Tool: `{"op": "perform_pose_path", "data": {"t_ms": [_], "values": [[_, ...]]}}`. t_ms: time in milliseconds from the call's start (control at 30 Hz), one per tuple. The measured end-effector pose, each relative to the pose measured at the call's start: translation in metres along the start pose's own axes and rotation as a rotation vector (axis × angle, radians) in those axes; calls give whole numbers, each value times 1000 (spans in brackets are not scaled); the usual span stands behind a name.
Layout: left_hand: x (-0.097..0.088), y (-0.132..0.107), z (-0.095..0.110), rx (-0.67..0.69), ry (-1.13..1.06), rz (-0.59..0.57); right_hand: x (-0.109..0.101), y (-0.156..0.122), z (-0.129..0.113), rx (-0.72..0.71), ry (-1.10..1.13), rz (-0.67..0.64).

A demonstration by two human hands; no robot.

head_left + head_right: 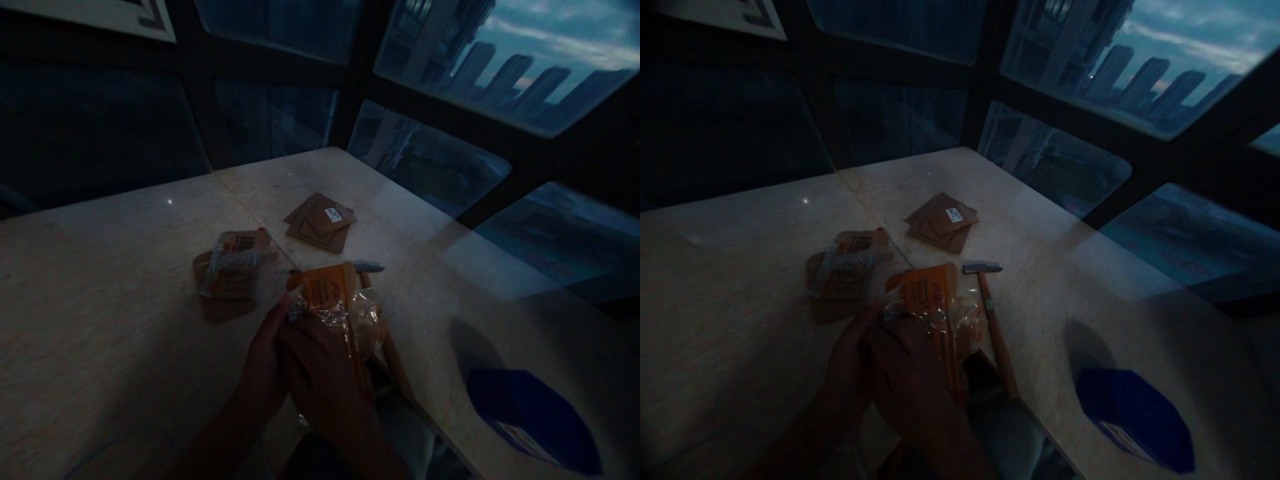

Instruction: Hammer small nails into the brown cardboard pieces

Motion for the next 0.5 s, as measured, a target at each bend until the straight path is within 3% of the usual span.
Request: {"op": "perform_pose_path", "data": {"t_ms": [133, 233, 500], "values": [[14, 3, -2, -44, 17, -122, -18, -15, 4, -17, 90, -24], [24, -2, 0, -18, 34, -197, -40, -29, 1, -14, 70, 34], [34, -28, -3, -104, -4, -162, -89, -62, 5, 109, -45, 261]]}}
Point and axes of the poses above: each hand's wrist, its own y-axis towards the middle knuckle, its own x-axis out of the palm, z = x × y, the point moved 7 cm from there along y, towards the middle knuckle, and after that the axes turned 5 degrees about x, right-handed, at the moved point
